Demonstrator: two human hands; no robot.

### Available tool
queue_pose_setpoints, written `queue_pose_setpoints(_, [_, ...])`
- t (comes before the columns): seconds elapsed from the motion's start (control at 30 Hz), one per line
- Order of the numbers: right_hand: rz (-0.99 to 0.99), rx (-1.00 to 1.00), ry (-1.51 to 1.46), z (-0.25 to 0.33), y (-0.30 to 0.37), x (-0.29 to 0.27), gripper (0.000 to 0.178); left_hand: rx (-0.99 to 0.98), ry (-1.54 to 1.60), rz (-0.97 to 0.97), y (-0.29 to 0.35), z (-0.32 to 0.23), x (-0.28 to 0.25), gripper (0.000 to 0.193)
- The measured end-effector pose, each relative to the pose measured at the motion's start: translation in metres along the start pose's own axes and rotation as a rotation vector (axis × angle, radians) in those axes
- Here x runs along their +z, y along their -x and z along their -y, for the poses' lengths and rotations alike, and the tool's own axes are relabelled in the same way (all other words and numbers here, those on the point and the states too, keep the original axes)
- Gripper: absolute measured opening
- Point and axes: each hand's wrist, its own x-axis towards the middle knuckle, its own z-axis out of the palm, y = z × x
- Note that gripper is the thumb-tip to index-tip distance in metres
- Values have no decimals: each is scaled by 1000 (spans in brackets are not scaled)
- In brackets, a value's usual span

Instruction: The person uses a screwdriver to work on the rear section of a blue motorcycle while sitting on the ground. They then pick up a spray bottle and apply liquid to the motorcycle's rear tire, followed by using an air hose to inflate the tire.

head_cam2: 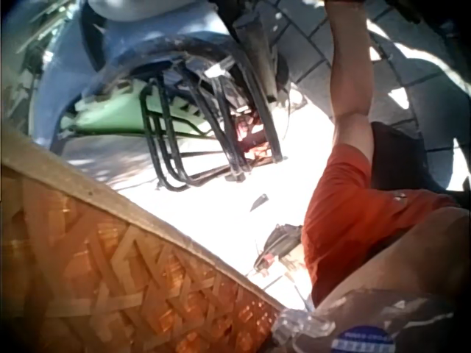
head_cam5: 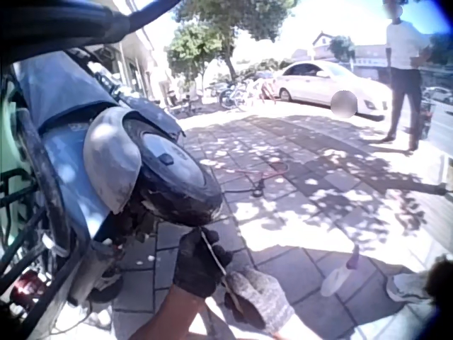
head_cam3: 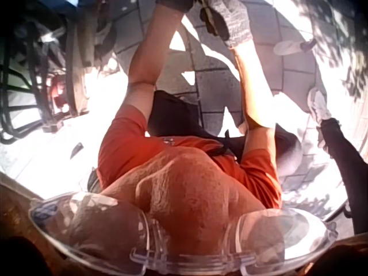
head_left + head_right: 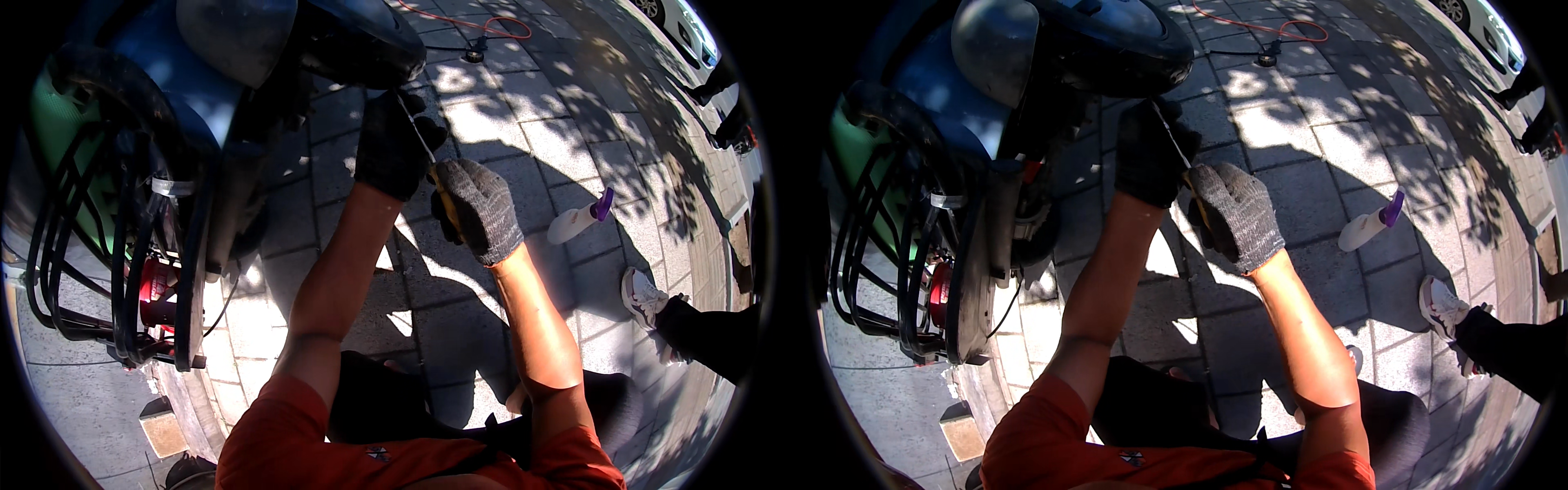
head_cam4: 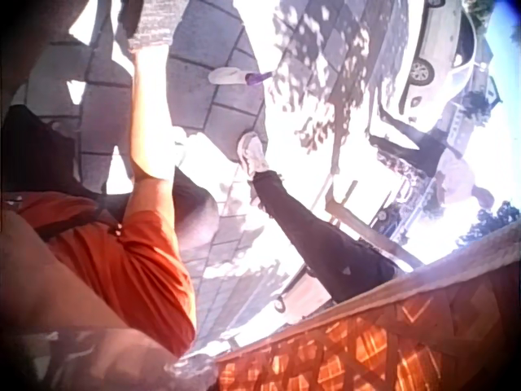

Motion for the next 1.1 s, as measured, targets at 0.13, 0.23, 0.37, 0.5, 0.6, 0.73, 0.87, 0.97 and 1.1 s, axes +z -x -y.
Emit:
queue_pose_setpoints(0.13, [-29, -49, -4, -7, 2, 7, 18, 18, -1, -5, -1, 2, -2, 24])
queue_pose_setpoints(0.23, [163, 208, -120, 3, -3, -5, 31, 31, 0, 8, 1, 0, -1, 23])
queue_pose_setpoints(0.37, [166, 180, -89, -2, -2, -5, 40, 27, 5, 20, 0, 0, 0, 23])
queue_pose_setpoints(0.5, [133, 133, -37, -5, -2, -5, 36, 18, -17, -15, 0, 0, 3, 23])
queue_pose_setpoints(0.6, [148, 483, -304, 12, -10, -9, 23, 27, -7, -23, -1, -1, 0, 23])
queue_pose_setpoints(0.73, [41, 760, -513, 23, -17, -6, 30, 15, 58, 27, -4, -2, -5, 23])
queue_pose_setpoints(0.87, [9, 502, -386, 10, -5, 1, 31, 30, 95, 146, -7, -3, -11, 24])
queue_pose_setpoints(0.97, [2, 549, -421, 13, -6, 2, 30, 53, 82, 155, -6, -3, -14, 28])
queue_pose_setpoints(1.1, [-28, 795, -563, 28, -15, 1, 28, 17, 87, 181, -8, -6, -19, 32])
